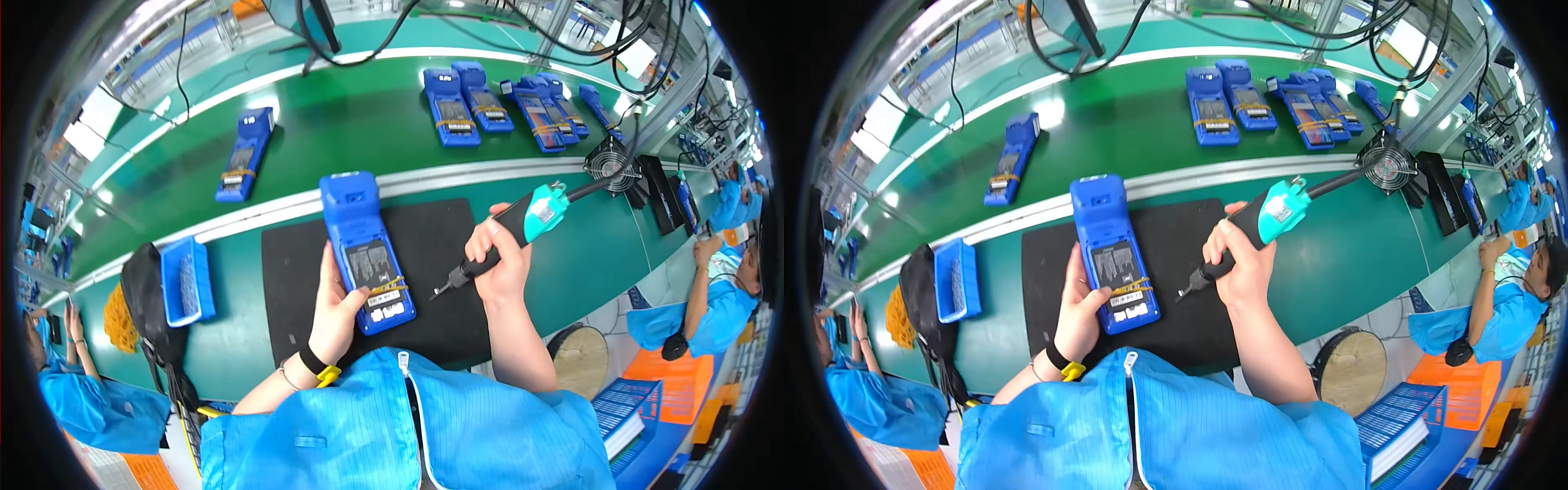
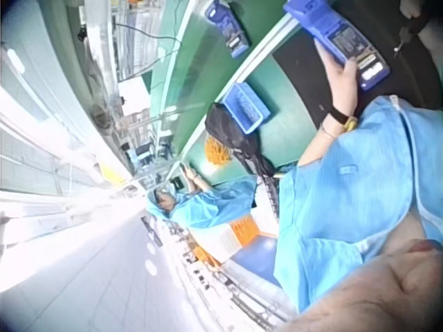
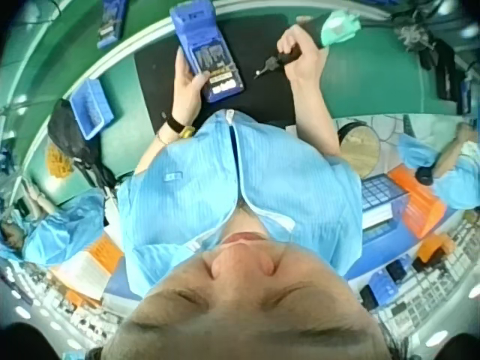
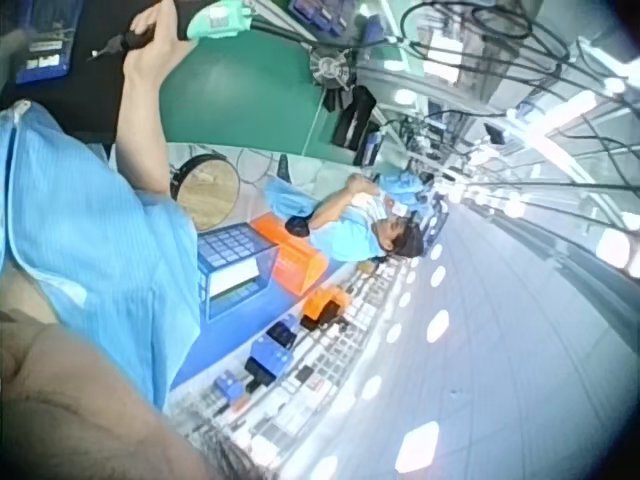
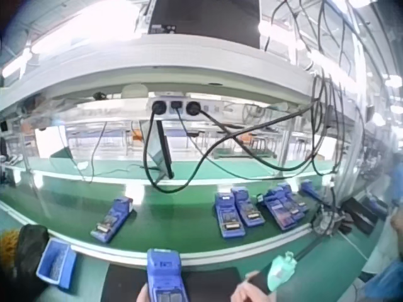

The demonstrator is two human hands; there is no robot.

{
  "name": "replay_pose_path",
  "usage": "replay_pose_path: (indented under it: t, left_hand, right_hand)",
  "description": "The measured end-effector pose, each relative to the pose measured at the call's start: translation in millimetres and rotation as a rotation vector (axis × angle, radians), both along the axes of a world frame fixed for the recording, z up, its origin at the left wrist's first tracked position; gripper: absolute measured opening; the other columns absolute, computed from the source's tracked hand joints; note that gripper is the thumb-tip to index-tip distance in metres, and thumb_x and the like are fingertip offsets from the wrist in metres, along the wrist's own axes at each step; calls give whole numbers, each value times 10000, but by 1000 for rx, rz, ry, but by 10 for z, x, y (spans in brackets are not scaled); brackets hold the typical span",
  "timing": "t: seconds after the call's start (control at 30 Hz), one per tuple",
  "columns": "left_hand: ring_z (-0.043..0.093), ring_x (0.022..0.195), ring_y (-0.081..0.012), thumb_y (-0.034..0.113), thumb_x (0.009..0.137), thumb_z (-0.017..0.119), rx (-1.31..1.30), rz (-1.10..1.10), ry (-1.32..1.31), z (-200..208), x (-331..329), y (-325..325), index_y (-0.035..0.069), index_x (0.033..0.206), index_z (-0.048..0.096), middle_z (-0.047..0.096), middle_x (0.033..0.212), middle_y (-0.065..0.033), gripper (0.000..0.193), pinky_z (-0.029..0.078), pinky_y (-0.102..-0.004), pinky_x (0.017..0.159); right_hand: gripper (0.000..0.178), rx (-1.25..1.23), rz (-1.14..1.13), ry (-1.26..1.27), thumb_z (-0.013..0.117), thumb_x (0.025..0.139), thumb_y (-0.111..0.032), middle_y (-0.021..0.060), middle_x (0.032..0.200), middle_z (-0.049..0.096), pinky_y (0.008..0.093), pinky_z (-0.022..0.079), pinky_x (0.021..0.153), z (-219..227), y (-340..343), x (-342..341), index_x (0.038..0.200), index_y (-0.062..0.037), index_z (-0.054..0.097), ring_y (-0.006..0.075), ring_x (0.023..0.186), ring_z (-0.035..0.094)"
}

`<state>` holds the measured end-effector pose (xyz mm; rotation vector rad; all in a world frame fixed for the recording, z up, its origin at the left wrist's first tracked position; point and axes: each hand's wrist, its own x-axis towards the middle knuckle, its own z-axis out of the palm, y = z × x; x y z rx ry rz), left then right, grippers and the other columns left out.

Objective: The person assembles or repairs handheld electronic terminals on a factory assembly line using an electric screwdriver.

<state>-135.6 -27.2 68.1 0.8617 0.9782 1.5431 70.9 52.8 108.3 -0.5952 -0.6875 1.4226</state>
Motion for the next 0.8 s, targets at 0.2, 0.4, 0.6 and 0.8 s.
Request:
replay_pose_path:
  t: [0.2, 0.4, 0.6, 0.8]
  left_hand:
    - [347, 1319, -367, -41, 697, 657, 271, -4, 1186, 227, -41, -279, 12, 1273, 478, 435, 1367, -176, 606, 298, -453, 1072]
    - [410, 1282, -328, 121, 679, 749, 339, -165, 1400, 73, 90, -336, 16, 1207, 545, 487, 1332, -128, 576, 280, -525, 1058]
    - [551, 1135, -279, 128, 725, 712, 515, -150, 1438, 89, 48, -271, -24, 1087, 621, 583, 1212, -146, 403, 402, -436, 998]
    - [590, 1029, -268, 92, 721, 698, 513, -164, 1291, 62, 31, -225, -35, 1029, 643, 606, 1159, -157, 338, 476, -418, 925]
  right_hand:
    - [285, 276, 4, -5, 537, 823, 26, 83, 654, 488, 302, 422, 490, 378, -251, -141, 1089, 13, 436, 147, 493, 469]
    - [300, 467, 56, -248, 532, 816, 45, 77, 672, 501, 272, 432, 481, 435, -240, -344, 1091, 6, 420, 131, 514, 480]
    - [307, 509, 66, -544, 544, 846, -45, 60, 630, 479, 276, 406, 454, 300, -141, -355, 1116, -39, 399, 130, 484, 450]
    - [306, 352, 139, -490, 570, 869, -114, 35, 644, 469, 272, 406, 468, 333, -171, -378, 1117, -84, 393, 115, 493, 452]
